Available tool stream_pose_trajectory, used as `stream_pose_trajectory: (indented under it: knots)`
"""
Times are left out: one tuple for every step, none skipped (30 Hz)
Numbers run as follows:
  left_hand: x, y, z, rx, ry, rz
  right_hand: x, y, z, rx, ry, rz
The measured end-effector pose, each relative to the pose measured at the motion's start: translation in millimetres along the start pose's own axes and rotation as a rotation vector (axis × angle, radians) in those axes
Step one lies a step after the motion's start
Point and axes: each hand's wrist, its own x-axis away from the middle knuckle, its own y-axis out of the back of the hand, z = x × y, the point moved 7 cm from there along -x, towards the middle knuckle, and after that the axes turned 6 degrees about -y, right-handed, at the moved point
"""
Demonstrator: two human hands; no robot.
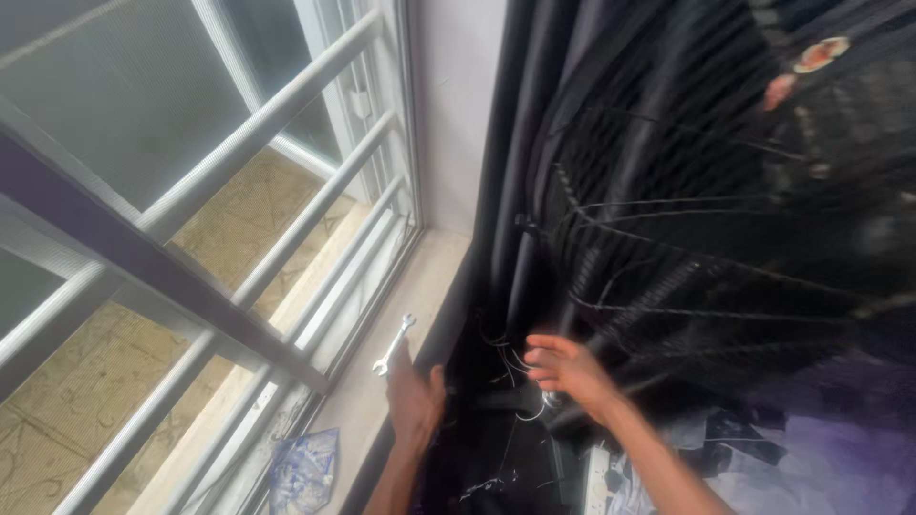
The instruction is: The person uses a wrench to loosen and remove the screws securing the front grille of a standing fan. They then detach the front grille, exposing the fan blades and motor housing.
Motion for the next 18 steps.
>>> stream_pose_trajectory:
  knots:
    - [4, 1, -23, 0.079, -0.044, 0.006, 19, 18, -6, 0.000, 0.013, 0.000]
    - [8, 5, -46, 0.157, -0.089, 0.014, 36, 36, -12, 0.001, 0.026, 0.001]
    - [8, 9, -68, 0.200, -0.084, 0.047, 52, 55, -19, -0.009, 0.018, -0.005]
    - [9, 15, -91, 0.242, -0.080, 0.081, 69, 74, -29, -0.019, 0.011, -0.010]
    - [10, 19, -118, 0.288, -0.080, 0.119, 85, 99, -38, -0.030, 0.006, -0.021]
    - [10, 27, -145, 0.377, -0.096, 0.120, 99, 128, -48, -0.051, 0.010, -0.050]
    - [13, 38, -166, 0.463, -0.105, 0.117, 112, 154, -59, -0.067, 0.014, -0.070]
    - [14, 49, -186, 0.549, -0.114, 0.116, 124, 181, -72, -0.084, 0.017, -0.089]
    - [11, 62, -204, 0.574, -0.125, 0.082, 130, 213, -83, -0.108, 0.014, -0.133]
    - [6, 75, -220, 0.600, -0.137, 0.049, 135, 245, -94, -0.132, 0.011, -0.177]
    - [4, 88, -233, 0.628, -0.143, 0.015, 138, 278, -105, -0.192, 0.002, -0.248]
    - [1, 104, -246, 0.625, -0.177, -0.027, 140, 309, -115, -0.253, -0.008, -0.317]
    - [-3, 119, -256, 0.624, -0.205, -0.069, 144, 338, -124, -0.318, 0.004, -0.369]
    - [-6, 134, -265, 0.623, -0.233, -0.111, 153, 363, -128, -0.385, 0.016, -0.419]
    - [-10, 142, -274, 0.636, -0.238, -0.102, 166, 386, -123, -0.465, 0.177, -0.433]
    - [-14, 149, -282, 0.648, -0.244, -0.094, 177, 401, -114, -0.544, 0.339, -0.445]
    - [-19, 155, -289, 0.660, -0.248, -0.083, 194, 421, -109, -0.547, 0.385, -0.653]
    - [-22, 160, -295, 0.648, -0.269, -0.070, 215, 441, -100, -0.550, 0.429, -0.861]
